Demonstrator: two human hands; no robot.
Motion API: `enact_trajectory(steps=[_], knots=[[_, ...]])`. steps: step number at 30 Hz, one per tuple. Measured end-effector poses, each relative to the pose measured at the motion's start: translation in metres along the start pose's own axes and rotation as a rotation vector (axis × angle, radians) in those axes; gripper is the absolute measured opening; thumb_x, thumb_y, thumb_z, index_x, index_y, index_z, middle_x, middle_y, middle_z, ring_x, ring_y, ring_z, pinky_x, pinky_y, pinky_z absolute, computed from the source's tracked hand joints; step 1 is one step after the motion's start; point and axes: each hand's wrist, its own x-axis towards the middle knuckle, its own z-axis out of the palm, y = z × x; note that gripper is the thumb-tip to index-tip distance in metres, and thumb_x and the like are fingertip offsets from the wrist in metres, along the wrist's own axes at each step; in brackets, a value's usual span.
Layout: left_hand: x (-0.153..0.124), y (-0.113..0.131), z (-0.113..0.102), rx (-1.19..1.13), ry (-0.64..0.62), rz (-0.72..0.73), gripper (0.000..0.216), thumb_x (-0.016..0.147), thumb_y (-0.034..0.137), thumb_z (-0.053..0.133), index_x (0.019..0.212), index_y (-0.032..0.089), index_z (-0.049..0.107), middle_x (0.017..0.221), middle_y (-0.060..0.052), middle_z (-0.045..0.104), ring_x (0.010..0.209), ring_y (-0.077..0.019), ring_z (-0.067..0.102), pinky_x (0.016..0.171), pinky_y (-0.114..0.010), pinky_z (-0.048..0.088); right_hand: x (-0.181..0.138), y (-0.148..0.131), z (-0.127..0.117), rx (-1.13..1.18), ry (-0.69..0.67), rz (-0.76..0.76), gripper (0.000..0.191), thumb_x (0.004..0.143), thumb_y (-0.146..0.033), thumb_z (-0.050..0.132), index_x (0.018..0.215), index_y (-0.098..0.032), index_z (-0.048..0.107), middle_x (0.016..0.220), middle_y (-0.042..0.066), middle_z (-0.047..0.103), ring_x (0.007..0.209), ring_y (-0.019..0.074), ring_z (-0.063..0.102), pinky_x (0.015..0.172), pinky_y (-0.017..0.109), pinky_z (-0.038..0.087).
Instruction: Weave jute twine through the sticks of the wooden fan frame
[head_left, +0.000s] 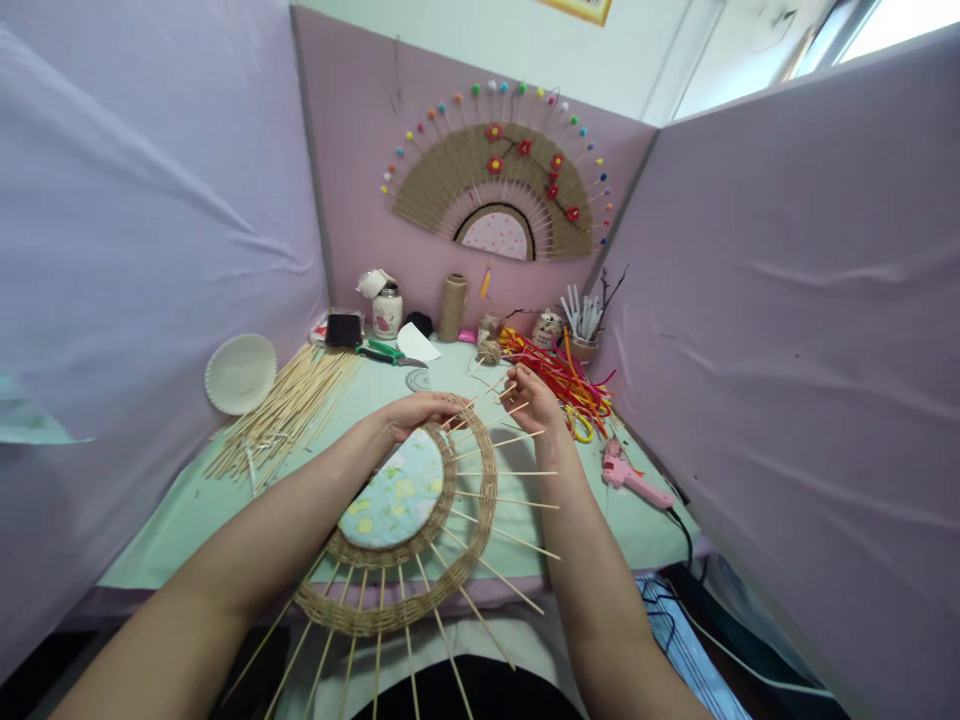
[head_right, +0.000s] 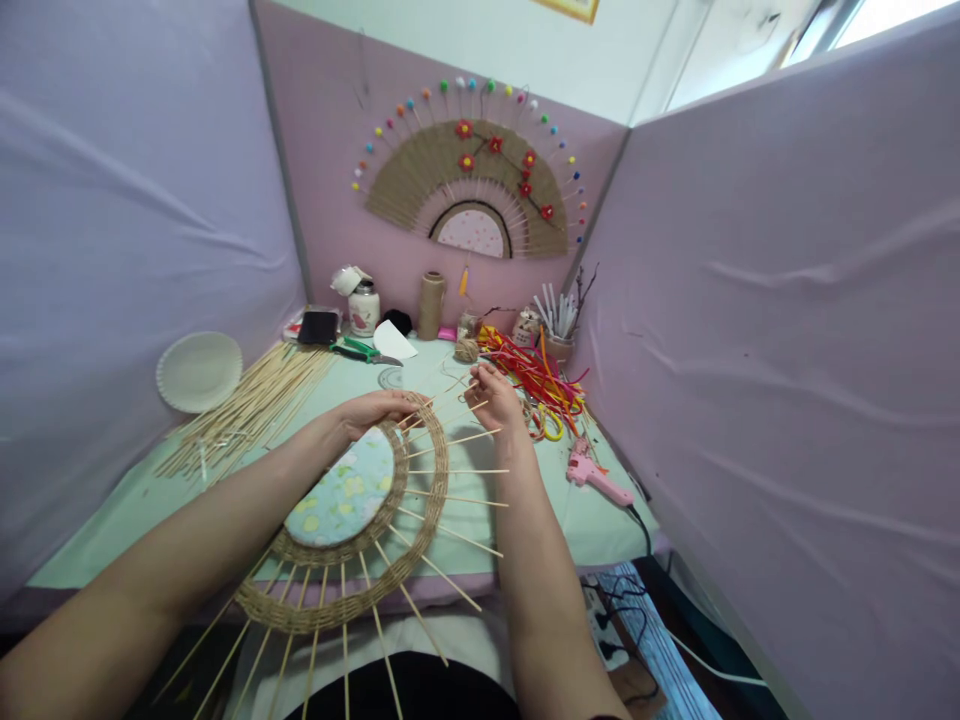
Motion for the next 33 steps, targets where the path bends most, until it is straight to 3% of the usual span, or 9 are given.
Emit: enact_trajectory(steps=[5,9,14,19,23,28,33], knots=[[-0.007,0.002,0.003,0.027,-0.025,0.023,0.016,0.071,0.009,0.073,0.087,0.007,0.072,0.075,-0.008,0.071,0.061,-0.0099,0.061,0.054,-0.016,0.047,0.02,-0.026,0.008,-0.276,0.011,0.109,0.023,0.07,-0.018,0.076,0.087,-0.021,0.061,0.072,-0.006,0.068,0.055,0.0062,0.055,0.049,0.017,0.044],[-0.008,0.002,0.002,0.048,-0.049,0.043,0.016,0.071,0.014,0.076,0.085,0.007,0.072,0.072,-0.007,0.069,0.06,-0.0094,0.06,0.052,-0.016,0.044,0.048,-0.037,0.018,-0.499,-0.058,0.243,0.023,0.066,-0.014,0.078,0.082,-0.017,0.061,0.07,-0.002,0.069,0.049,0.0058,0.052,0.042,0.016,0.037],[-0.006,-0.001,0.001,0.061,-0.031,0.059,0.021,0.072,0.015,0.076,0.091,0.006,0.072,0.069,-0.006,0.068,0.06,-0.0093,0.059,0.055,-0.018,0.044,0.078,-0.024,0.033,-0.695,-0.111,0.452,0.024,0.066,-0.011,0.079,0.08,-0.016,0.061,0.065,-0.001,0.068,0.044,0.0063,0.052,0.038,0.015,0.035],[-0.006,-0.001,0.001,0.063,-0.012,0.066,0.021,0.072,0.015,0.075,0.091,0.008,0.073,0.079,-0.009,0.072,0.073,-0.014,0.066,0.065,-0.021,0.048,0.089,-0.012,0.058,-0.678,-0.152,0.578,0.016,0.073,-0.009,0.074,0.08,-0.015,0.061,0.069,0.002,0.071,0.046,0.007,0.057,0.041,0.016,0.042],[-0.008,-0.001,0.001,0.059,-0.019,0.077,0.023,0.071,0.016,0.076,0.091,0.007,0.072,0.081,-0.009,0.072,0.073,-0.0131,0.066,0.065,-0.02,0.048,0.093,-0.015,0.075,-0.739,-0.267,0.546,0.017,0.075,-0.006,0.072,0.088,-0.013,0.063,0.074,0.006,0.073,0.056,0.0105,0.065,0.047,0.018,0.048],[-0.009,-0.002,0.004,0.084,-0.053,0.109,0.035,0.069,0.02,0.08,0.099,0.009,0.066,0.078,-0.006,0.07,0.066,-0.0117,0.064,0.065,-0.022,0.047,0.099,-0.023,0.091,-0.821,-0.483,0.551,0.031,0.069,-0.009,0.075,0.099,-0.013,0.068,0.081,0.008,0.075,0.048,0.0081,0.059,0.041,0.016,0.044],[-0.013,-0.001,0.006,0.087,0.011,0.113,0.051,0.065,0.02,0.083,0.109,0.015,0.058,0.085,-0.006,0.07,0.07,-0.0151,0.068,0.061,-0.023,0.046,0.095,-0.021,0.11,-0.957,-0.613,0.474,0.036,0.063,-0.016,0.079,0.099,-0.015,0.072,0.081,0.008,0.076,0.053,0.0114,0.061,0.046,0.02,0.048]])
